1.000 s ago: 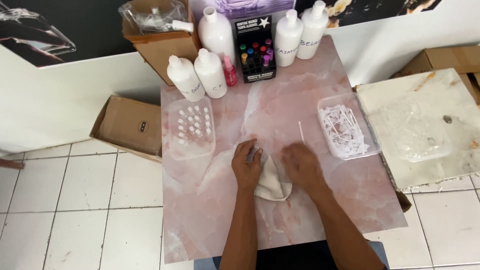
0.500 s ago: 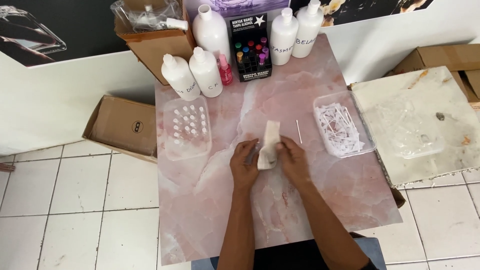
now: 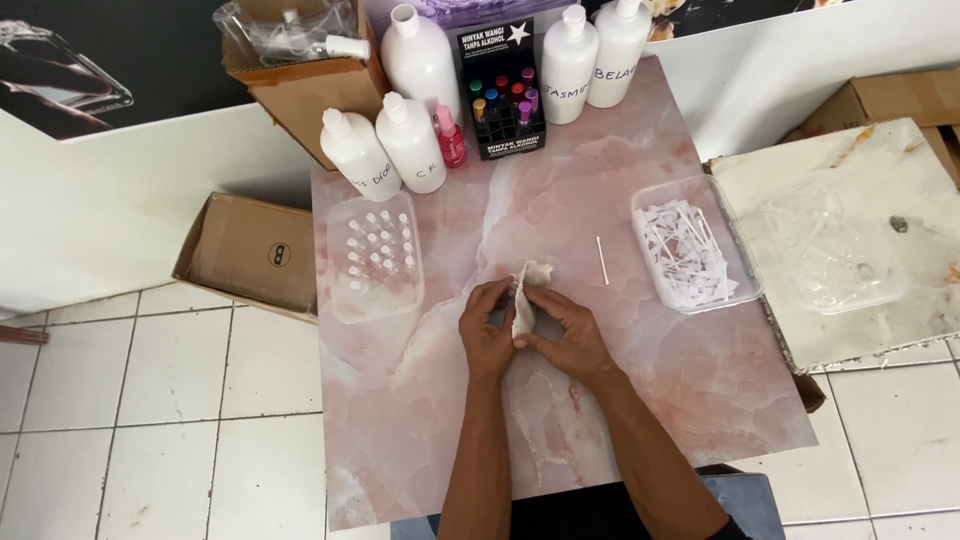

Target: Assembling perfume testing samples by inserting white strips into small plastic bases.

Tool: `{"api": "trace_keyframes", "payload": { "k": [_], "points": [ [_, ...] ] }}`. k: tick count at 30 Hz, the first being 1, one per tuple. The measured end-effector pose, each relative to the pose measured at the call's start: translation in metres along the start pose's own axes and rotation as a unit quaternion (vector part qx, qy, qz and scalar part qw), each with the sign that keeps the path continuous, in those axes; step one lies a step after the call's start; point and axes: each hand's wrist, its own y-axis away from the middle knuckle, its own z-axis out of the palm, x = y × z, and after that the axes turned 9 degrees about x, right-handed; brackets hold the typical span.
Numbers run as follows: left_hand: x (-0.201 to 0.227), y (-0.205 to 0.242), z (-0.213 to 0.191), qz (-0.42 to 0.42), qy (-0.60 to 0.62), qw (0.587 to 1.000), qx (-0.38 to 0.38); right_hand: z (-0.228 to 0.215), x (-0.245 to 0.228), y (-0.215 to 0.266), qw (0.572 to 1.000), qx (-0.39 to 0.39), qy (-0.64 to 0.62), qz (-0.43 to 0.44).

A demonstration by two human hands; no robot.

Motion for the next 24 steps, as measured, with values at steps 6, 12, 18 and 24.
{"api": "trace_keyframes", "payload": {
  "k": [6,12,18,24],
  "points": [
    [0.002,0.003,0.002,-0.041,-0.001,0.998,0.046,0.002,0.002,0.001,1.000,0.002,0.022,-0.021],
    [0.017,0.010,-0.003,-0.079,0.008,0.996,0.048,-0.016,0.022,0.008,0.961,0.179,-0.078,0.197],
    [0.048,0.042,-0.023,-0.099,-0.026,0.994,0.034,-0.019,0.029,0.011,0.922,0.244,-0.198,0.224],
    [0.031,0.026,-0.020,-0.091,-0.009,0.995,0.050,-0.024,0.027,-0.004,0.829,0.298,-0.383,0.278]
  ]
}}
